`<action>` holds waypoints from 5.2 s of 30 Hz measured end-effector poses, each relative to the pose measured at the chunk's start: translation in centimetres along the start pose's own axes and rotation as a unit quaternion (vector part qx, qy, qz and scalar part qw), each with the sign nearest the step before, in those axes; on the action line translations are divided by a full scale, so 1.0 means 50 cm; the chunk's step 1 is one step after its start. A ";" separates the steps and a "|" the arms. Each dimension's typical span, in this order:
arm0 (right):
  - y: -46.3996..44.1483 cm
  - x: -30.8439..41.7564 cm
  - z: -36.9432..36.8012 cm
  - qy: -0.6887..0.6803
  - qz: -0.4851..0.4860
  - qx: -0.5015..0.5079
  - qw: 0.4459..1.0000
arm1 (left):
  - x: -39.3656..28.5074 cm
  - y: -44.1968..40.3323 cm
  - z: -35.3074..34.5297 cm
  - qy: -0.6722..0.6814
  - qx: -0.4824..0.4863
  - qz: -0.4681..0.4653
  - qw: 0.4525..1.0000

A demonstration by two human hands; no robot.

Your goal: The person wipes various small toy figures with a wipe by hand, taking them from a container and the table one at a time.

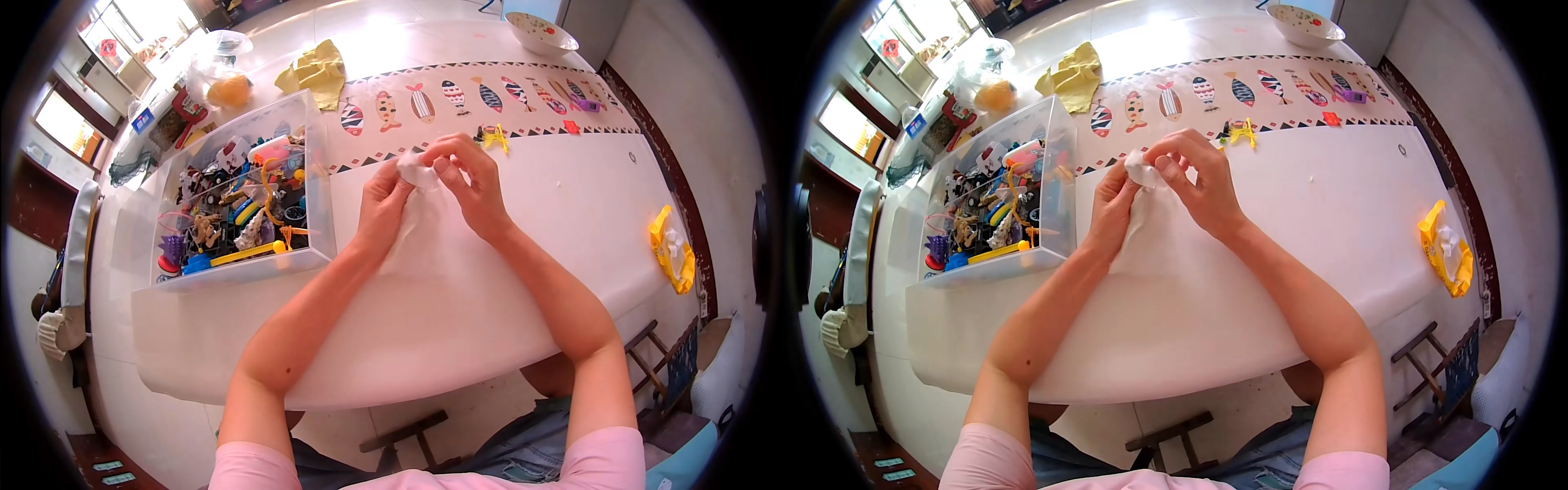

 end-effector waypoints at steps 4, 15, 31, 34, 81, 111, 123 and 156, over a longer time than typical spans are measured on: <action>0.000 0.002 0.002 0.019 0.014 -0.009 1.000 | 0.006 0.000 0.004 0.048 0.021 -0.002 0.999; -0.001 0.020 0.001 0.057 0.056 -0.012 0.997 | 0.013 -0.004 0.018 0.057 -0.024 0.045 0.997; -0.007 0.027 -0.016 -0.100 -0.142 -0.079 0.982 | 0.015 -0.010 0.019 0.128 -0.037 0.049 0.990; -0.112 0.106 -0.025 -0.036 -0.035 -0.092 0.994 | 0.018 -0.016 0.020 0.107 -0.031 0.042 0.993; -0.001 0.009 -0.010 0.081 0.051 -0.029 0.995 | 0.019 -0.021 0.044 0.061 -0.001 0.093 0.994; -0.006 0.016 0.000 0.262 0.157 -0.050 0.951 | 0.016 -0.020 0.020 0.103 -0.027 0.003 0.994; -0.010 -0.002 0.009 0.112 0.029 -0.056 0.992 | 0.035 -0.027 0.030 0.088 -0.031 -0.004 0.996; 0.015 0.002 0.050 0.375 -0.099 0.187 0.902 | 0.026 -0.027 0.019 0.199 -0.086 -0.006 0.976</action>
Point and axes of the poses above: each hand's wrist, its own y-axis away from the middle knuckle, its own z-axis out of the back of the hand, x = y × z, the point moved 2 cm from there along -y, towards the middle knuckle, and after that the axes turned 3 degrees about y, right-handed, at the moved point
